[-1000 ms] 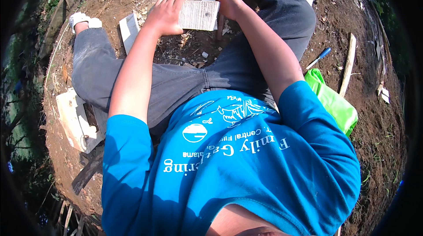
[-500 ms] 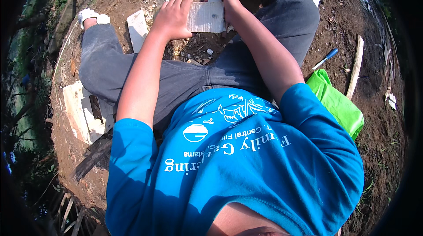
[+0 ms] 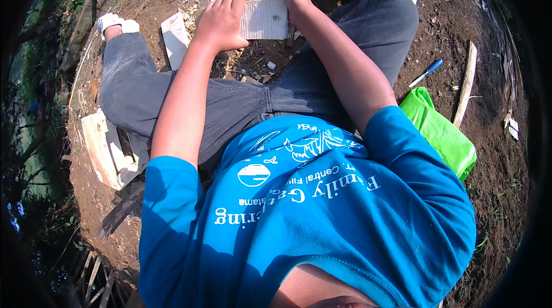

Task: The person aligns and hammers wooden boards together while sitting on the ground.

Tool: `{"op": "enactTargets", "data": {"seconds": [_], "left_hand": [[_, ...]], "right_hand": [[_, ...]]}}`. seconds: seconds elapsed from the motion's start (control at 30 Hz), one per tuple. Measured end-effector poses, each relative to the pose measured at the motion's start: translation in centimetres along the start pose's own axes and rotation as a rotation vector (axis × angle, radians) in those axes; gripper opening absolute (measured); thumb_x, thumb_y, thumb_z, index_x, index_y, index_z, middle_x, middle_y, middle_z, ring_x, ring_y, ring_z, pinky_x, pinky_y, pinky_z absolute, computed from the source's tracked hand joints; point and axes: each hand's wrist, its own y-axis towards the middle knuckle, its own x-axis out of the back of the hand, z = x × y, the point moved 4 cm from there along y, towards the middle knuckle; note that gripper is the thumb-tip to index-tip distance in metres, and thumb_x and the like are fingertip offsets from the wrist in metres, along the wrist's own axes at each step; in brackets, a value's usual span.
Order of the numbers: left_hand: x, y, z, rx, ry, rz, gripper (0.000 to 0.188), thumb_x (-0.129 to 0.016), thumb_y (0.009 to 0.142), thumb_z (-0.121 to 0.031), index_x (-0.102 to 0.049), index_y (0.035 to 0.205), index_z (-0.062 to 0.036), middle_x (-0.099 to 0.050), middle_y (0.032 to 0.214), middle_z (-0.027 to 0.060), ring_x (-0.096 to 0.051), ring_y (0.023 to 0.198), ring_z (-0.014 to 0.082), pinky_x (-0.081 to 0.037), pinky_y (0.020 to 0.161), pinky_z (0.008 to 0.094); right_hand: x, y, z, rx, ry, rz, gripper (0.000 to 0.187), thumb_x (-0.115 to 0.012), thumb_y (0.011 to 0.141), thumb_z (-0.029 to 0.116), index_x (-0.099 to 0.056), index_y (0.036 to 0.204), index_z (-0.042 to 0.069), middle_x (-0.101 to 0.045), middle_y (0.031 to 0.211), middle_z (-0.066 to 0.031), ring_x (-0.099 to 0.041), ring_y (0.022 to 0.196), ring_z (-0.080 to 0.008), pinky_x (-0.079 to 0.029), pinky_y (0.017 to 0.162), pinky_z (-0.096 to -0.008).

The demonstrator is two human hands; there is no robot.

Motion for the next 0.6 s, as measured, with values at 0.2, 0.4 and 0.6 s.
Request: {"op": "enactTargets", "data": {"seconds": [0.2,0.4,0.6], "left_hand": [[-0.2,-0.1,0.1,0.022,-0.015,0.021,0.08,-0.087,0.055,-0.026,-0.051,0.124,-0.0092,-0.06,0.12,0.0132,-0.062,0.115,0.0342,-0.05,0.1,0.0457],[-1.1,1.1,0.7,-0.048,0.033,0.036,0.089,-0.089,0.055,-0.027,-0.051,0.133,-0.01,-0.059,0.127,0.011,-0.059,0.12,0.0315,-0.047,0.104,0.0468],[-2.5,-1.3,5.2,-0.158,0.333,0.337,0.105,-0.095,0.056,-0.025,-0.045,0.148,-0.014,-0.053,0.141,0.0023,-0.046,0.139,0.0249,-0.033,0.122,0.0551]], "right_hand": [[0.0,-0.2,0.0,-0.032,-0.034,0.015,0.078,-0.049,0.092,0.081,-0.069,0.111,0.009,-0.065,0.085,-0.0058,-0.063,0.072,-0.0191,-0.051,0.067,-0.0343],[2.6,5.2,-0.7,-0.067,0.019,0.283,0.076,-0.04,0.097,0.079,-0.07,0.112,0.011,-0.068,0.088,-0.0038,-0.062,0.082,-0.0181,-0.049,0.074,-0.0326],[4.3,5.2,-0.9,0.021,-0.367,-0.005,0.055,-0.053,0.102,0.056,-0.065,0.13,0.011,-0.068,0.12,-0.0047,-0.059,0.105,-0.0172,-0.045,0.098,-0.0424]]}}
